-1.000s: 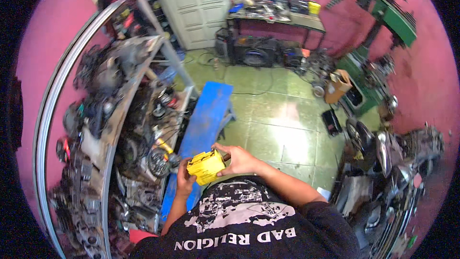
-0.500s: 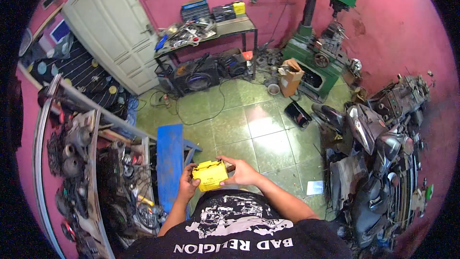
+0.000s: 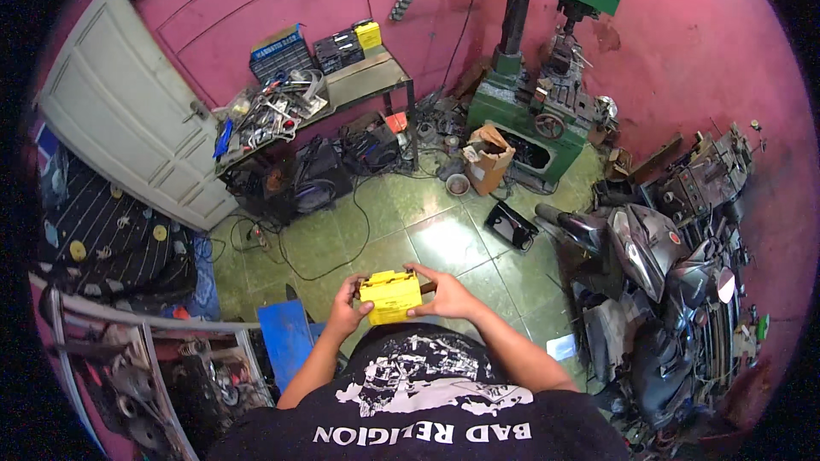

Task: The person cleans a yellow metal part with a cloth on a workbench. They then pick up a small metal component and a file, using the file to scrape and clean the surface of the metal component. The person continues to file the part while holding it with both hands.

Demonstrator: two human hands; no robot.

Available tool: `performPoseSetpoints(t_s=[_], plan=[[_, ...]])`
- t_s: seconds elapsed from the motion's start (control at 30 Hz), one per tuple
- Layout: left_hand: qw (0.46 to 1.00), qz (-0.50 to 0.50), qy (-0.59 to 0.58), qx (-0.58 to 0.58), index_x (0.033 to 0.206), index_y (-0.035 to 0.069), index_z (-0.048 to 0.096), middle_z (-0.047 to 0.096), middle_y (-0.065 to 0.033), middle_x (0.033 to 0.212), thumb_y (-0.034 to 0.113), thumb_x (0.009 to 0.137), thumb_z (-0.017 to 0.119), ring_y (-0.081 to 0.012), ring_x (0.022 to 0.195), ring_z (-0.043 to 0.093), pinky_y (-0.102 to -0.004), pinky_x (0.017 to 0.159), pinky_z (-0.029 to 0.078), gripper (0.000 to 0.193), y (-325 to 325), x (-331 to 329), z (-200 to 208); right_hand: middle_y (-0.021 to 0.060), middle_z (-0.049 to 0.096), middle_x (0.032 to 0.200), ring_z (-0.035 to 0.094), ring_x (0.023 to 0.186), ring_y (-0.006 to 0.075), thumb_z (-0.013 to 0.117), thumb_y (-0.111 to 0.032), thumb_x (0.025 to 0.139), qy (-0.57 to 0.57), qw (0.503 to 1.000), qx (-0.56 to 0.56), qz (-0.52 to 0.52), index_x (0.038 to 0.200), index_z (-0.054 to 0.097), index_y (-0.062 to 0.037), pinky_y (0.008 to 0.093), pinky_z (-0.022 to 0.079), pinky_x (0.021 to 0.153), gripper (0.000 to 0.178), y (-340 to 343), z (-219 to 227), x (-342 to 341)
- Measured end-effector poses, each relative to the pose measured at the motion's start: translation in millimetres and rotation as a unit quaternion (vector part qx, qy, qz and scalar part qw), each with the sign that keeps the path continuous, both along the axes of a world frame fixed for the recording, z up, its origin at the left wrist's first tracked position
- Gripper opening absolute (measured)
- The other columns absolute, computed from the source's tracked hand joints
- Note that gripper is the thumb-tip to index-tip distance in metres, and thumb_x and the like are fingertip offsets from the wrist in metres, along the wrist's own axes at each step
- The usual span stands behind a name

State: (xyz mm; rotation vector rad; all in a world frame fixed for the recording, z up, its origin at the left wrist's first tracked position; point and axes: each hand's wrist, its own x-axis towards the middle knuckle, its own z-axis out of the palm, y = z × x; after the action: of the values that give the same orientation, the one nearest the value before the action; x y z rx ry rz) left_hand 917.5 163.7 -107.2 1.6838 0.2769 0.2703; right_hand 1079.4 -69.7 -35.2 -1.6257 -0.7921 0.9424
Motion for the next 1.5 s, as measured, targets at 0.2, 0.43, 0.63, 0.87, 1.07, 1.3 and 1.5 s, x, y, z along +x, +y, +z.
performPoseSetpoints(t_s=[0.2,0.43,0.63,0.87,1.07,1.3,1.5], plan=[[1.000,-0.012,0.000,0.004,0.135,0.007,0.058,0.058,-0.0002,0.099,0.028,0.079,0.084,-0.0139,0.092,0.051,-0.0295,0.083,0.041,0.066,60.6,108.3,12.8,0.0111,0.058,0.144,0.066,0.117,0.0227,0.093,-0.012,0.071,0.019,1.000,0.002,-0.020,0.157,0.038,-0.0085,0.0387,0.050,0.104,0.102,58.8,-4.6,98.0],[0.994,-0.016,0.026,0.104,0.128,0.006,0.061,0.067,-0.0065,0.107,0.029,0.070,0.092,-0.0172,0.096,0.061,-0.0319,0.083,0.046,0.071,111.3,224.1,10.0,0.0146,0.056,0.146,0.054,0.132,0.0275,0.087,-0.006,0.073,-0.030,0.999,-0.021,0.016,0.161,0.030,-0.0091,0.0415,0.039,0.114,0.105,105.9,-35.8,219.4],[0.984,0.004,0.049,0.171,0.120,0.004,0.060,0.066,-0.0101,0.113,0.030,0.064,0.096,-0.0224,0.102,0.063,-0.0363,0.084,0.049,0.071,164.9,348.9,-15.4,0.0163,0.055,0.147,0.053,0.117,0.0344,0.088,-0.012,0.072,-0.141,0.986,-0.043,0.080,0.160,0.030,-0.0095,0.0435,0.037,0.110,0.105,169.3,-68.5,363.7],[0.972,0.066,0.059,0.216,0.119,0.005,0.057,0.058,-0.0123,0.110,0.029,0.061,0.096,-0.0286,0.100,0.057,-0.0398,0.087,0.050,0.074,232.4,525.0,-47.4,0.0181,0.060,0.111,0.053,0.100,0.0347,0.086,-0.014,0.074,-0.247,0.964,-0.021,0.095,0.157,0.035,-0.0188,0.0421,0.044,0.093,0.098,258.4,-108.0,557.2],[0.968,0.091,0.065,0.226,0.126,0.006,0.053,0.062,-0.0107,0.122,0.022,0.065,0.096,-0.0241,0.119,0.060,-0.0389,0.099,0.049,0.077,329.1,665.8,-96.6,0.0141,0.063,0.123,0.052,0.100,0.0375,0.084,-0.013,0.075,-0.354,0.926,0.017,0.133,0.153,0.040,-0.0186,0.0475,0.043,0.092,0.090,368.8,-147.1,720.6],[0.955,0.136,0.075,0.252,0.134,0.001,0.051,0.055,-0.0235,0.129,0.032,0.069,0.093,-0.0367,0.127,0.054,-0.0450,0.106,0.047,0.083,455.6,798.5,-127.8,0.0149,0.065,0.119,0.054,0.102,0.0374,0.083,-0.012,0.078,-0.373,0.923,0.053,0.078,0.153,0.038,-0.0210,0.0472,0.042,0.093,0.088,495.9,-179.6,841.4],[0.977,0.126,0.005,0.172,0.141,0.006,0.050,0.052,0.0001,0.107,0.005,0.076,0.088,-0.0134,0.097,0.052,-0.0329,0.095,0.048,0.075,492.3,864.0,-142.3,0.0067,0.066,0.126,0.053,0.110,0.0305,0.083,-0.012,0.077,-0.448,0.892,0.047,0.029,0.151,0.042,-0.0249,0.0443,0.033,0.100,0.085,554.3,-214.8,893.2]])
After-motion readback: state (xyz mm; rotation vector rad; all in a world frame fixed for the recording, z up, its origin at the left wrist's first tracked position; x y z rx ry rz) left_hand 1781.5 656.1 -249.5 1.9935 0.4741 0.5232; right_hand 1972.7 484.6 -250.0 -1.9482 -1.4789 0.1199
